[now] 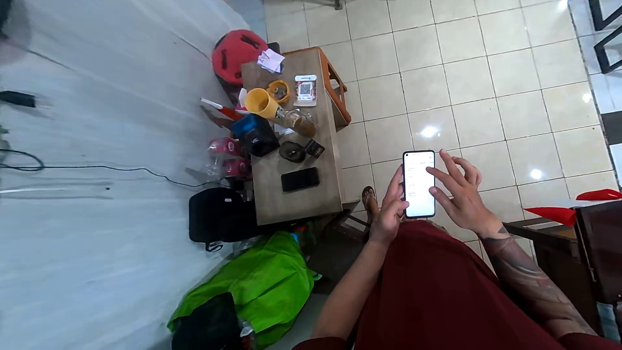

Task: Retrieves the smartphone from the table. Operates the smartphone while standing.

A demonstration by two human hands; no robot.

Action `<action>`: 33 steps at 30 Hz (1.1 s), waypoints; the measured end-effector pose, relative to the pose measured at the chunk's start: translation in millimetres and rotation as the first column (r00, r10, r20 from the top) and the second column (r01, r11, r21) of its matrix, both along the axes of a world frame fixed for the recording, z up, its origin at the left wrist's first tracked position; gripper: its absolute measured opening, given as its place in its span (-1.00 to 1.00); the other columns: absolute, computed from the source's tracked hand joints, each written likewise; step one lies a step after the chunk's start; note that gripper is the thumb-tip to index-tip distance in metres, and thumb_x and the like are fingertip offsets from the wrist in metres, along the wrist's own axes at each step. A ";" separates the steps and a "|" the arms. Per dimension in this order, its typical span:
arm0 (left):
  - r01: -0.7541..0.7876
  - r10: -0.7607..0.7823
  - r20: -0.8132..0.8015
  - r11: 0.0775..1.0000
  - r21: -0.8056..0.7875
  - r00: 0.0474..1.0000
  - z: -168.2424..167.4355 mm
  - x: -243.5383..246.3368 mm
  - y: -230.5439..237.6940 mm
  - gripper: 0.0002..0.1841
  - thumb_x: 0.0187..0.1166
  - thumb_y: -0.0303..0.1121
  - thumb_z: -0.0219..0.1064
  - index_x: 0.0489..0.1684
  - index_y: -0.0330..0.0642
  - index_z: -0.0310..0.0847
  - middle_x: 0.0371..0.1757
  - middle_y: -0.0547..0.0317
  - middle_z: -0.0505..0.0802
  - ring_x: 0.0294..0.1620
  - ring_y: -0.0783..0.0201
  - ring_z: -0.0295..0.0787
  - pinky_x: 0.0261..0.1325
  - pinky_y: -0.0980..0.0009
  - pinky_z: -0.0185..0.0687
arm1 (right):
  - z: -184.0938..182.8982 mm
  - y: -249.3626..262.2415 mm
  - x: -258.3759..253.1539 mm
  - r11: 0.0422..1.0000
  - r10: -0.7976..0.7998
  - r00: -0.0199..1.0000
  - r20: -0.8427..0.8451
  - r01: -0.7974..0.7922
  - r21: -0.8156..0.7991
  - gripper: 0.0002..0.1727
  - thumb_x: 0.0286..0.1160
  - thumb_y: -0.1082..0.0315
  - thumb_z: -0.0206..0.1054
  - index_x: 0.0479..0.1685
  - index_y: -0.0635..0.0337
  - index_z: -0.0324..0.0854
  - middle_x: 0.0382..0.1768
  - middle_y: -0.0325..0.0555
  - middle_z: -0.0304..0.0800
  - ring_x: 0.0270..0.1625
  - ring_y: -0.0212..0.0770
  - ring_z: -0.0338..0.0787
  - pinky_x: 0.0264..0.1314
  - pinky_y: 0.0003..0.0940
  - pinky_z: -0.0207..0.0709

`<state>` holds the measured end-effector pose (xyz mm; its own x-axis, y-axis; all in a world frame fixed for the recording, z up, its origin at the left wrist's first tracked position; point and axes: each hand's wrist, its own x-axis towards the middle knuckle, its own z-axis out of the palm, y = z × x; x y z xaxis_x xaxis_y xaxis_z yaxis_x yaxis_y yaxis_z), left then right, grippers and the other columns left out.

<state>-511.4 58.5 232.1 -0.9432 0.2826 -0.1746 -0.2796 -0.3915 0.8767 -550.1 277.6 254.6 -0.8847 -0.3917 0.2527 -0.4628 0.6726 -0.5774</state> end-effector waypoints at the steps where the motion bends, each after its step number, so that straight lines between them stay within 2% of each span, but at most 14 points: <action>1: -0.002 0.002 0.000 1.000 -0.004 1.000 0.2 0.4 0.0 -0.10 0.42 -0.32 0.01 0.94 0.41 -0.20 0.66 0.04 0.55 0.38 0.08 0.68 0.20 0.03 0.69 | -0.5 0.9 1.1 1.000 -0.002 1.000 -0.008 0.002 -0.008 -0.48 0.77 -0.11 0.10 0.61 -0.25 0.57 0.86 -0.27 0.13 0.85 0.04 0.05 0.69 0.31 -0.07; 6: -0.005 0.005 -0.011 1.000 0.023 1.000 1.4 3.4 0.6 -0.12 0.46 -0.33 -0.02 0.94 0.40 -0.21 0.69 0.04 0.49 0.40 0.06 0.67 0.20 0.02 0.72 | -6.7 6.7 4.2 0.999 -0.020 0.999 -0.047 0.018 -0.046 -0.56 0.78 -0.02 0.13 0.49 -0.24 0.68 0.81 -0.29 0.26 0.82 0.01 0.14 0.70 0.31 -0.10; 14: -0.013 0.013 -0.003 1.000 0.025 1.000 2.3 4.2 3.8 -0.08 0.41 -0.35 0.00 0.95 0.38 -0.21 0.69 0.03 0.49 0.42 0.07 0.66 0.25 0.01 0.69 | -13.5 10.6 8.7 0.994 -0.016 0.993 -0.121 0.003 -0.113 -0.68 0.78 0.08 0.17 0.13 -0.13 0.85 0.69 -0.26 0.47 0.75 -0.03 0.25 0.69 0.21 -0.05; 16: -0.020 0.020 0.002 1.000 0.015 1.000 1.8 4.8 5.0 -0.09 0.39 -0.34 0.00 0.94 0.40 -0.19 0.68 0.05 0.52 0.39 0.09 0.68 0.20 0.01 0.71 | -15.0 10.9 9.7 0.991 -0.003 0.992 -0.127 -0.014 -0.136 -0.70 0.75 0.10 0.19 0.08 -0.11 0.86 0.66 -0.24 0.50 0.73 -0.02 0.28 0.68 0.20 -0.02; 23: -0.003 0.003 -0.019 1.000 0.025 1.000 1.6 4.5 7.2 -0.08 0.40 -0.35 0.01 0.95 0.38 -0.21 0.72 0.07 0.46 0.44 0.11 0.64 0.24 0.03 0.70 | -21.5 12.5 12.1 0.995 0.018 0.990 -0.141 -0.032 -0.096 -0.71 0.73 0.11 0.22 0.06 -0.15 0.89 0.68 -0.28 0.48 0.75 -0.02 0.25 0.67 0.20 -0.05; 28: -0.006 0.006 -0.011 1.000 0.023 1.000 1.2 3.8 9.0 -0.07 0.38 -0.35 0.01 0.95 0.37 -0.21 0.71 0.06 0.48 0.40 0.12 0.67 0.18 0.07 0.72 | -14.7 15.3 9.9 0.978 -0.016 0.993 -0.114 -0.009 -0.208 -0.69 0.77 0.13 0.15 0.00 -0.05 0.84 0.62 -0.23 0.55 0.70 -0.06 0.32 0.70 0.17 -0.02; 33: -0.003 0.003 -0.003 1.000 0.029 1.000 2.3 1.8 9.8 -0.07 0.37 -0.34 0.02 0.95 0.36 -0.22 0.72 0.06 0.46 0.44 0.09 0.65 0.23 0.02 0.71 | -12.5 18.5 6.2 0.970 -0.023 0.998 -0.058 0.008 -0.244 -0.63 0.81 0.13 0.06 0.12 0.00 0.80 0.66 -0.17 0.48 0.71 -0.05 0.31 0.74 0.20 -0.06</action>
